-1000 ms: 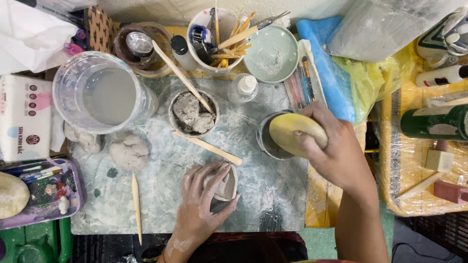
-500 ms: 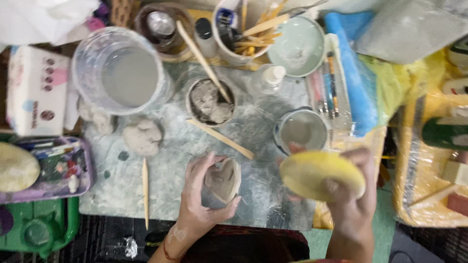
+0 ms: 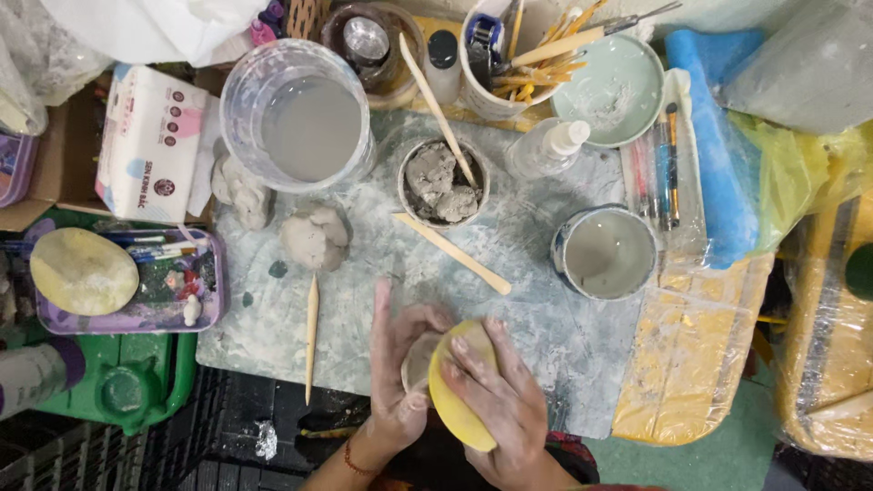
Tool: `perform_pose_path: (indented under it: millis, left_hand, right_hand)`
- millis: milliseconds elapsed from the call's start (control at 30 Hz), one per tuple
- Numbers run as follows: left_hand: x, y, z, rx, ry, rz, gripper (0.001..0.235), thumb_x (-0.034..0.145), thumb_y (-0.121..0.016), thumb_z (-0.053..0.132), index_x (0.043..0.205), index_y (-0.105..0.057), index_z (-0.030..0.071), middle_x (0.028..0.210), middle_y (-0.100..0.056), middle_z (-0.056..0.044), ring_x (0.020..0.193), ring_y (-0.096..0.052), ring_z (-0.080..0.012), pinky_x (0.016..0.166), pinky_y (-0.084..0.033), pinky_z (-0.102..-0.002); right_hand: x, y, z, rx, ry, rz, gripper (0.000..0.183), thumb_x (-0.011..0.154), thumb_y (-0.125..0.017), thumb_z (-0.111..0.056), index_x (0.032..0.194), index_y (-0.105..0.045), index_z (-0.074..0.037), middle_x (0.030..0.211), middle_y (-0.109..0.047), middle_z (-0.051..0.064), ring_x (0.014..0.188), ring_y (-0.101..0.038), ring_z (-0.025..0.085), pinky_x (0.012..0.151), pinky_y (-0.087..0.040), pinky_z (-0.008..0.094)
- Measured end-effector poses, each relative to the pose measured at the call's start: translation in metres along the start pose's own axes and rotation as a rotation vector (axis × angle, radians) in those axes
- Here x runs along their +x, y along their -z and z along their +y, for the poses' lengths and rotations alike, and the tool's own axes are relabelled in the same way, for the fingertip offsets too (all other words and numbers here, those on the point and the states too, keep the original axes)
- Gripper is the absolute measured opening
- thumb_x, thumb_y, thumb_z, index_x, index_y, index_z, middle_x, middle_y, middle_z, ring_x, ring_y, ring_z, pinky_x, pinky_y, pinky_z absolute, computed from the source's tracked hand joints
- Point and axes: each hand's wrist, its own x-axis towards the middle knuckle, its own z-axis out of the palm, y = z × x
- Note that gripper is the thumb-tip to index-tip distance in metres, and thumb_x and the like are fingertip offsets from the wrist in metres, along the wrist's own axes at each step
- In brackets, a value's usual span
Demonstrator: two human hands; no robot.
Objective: The person shapes a heart-shaped clay object by hand and uses a yellow sponge to smooth the surface. They use a wooden tool to refine the edges of the clay.
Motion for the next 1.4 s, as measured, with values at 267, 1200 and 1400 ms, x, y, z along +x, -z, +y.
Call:
perform_pose_path:
  millis: [267,1200,1400]
  left_hand:
    - [0.009,0.015,0.006,-0.009,0.213,-0.330,0.084,0.108,-0.035,0.069,0.156,-0.038,0.000,0.146,-0.063,-0.022,0.132,-0.067,-0.0318,0.110,-0.058,-0.045]
    - [-0.005,0.019,-0.019,0.327,-0.169,-0.350,0.072,0.114,-0.037,0.061,0.153,-0.033,0.001,0.145,-0.053,-0.020,0.130,-0.058,-0.0288,0.114,-0.053,-0.041]
    - [0.000,0.016,-0.016,-0.063,-0.035,-0.353,0.083,0.107,-0.042,0.069,0.156,-0.028,0.004,0.136,-0.052,-0.018,0.126,-0.060,-0.0248,0.109,-0.057,-0.039]
  right_hand:
    - [-0.014,0.006,0.018,-0.146,0.183,-0.035,0.033,0.079,-0.082,-0.026,0.111,-0.076,-0.019,0.133,-0.066,0.002,0.136,-0.052,0.039,0.108,-0.054,0.053]
    - [-0.030,0.001,0.030,-0.165,0.151,-0.043,0.040,0.078,-0.088,-0.030,0.115,-0.073,-0.025,0.137,-0.062,-0.004,0.136,-0.050,0.034,0.111,-0.048,0.050]
    - [-0.043,-0.010,0.036,-0.092,0.227,-0.005,0.040,0.079,-0.091,-0.021,0.115,-0.077,-0.029,0.134,-0.066,-0.011,0.141,-0.048,0.030,0.114,-0.049,0.048]
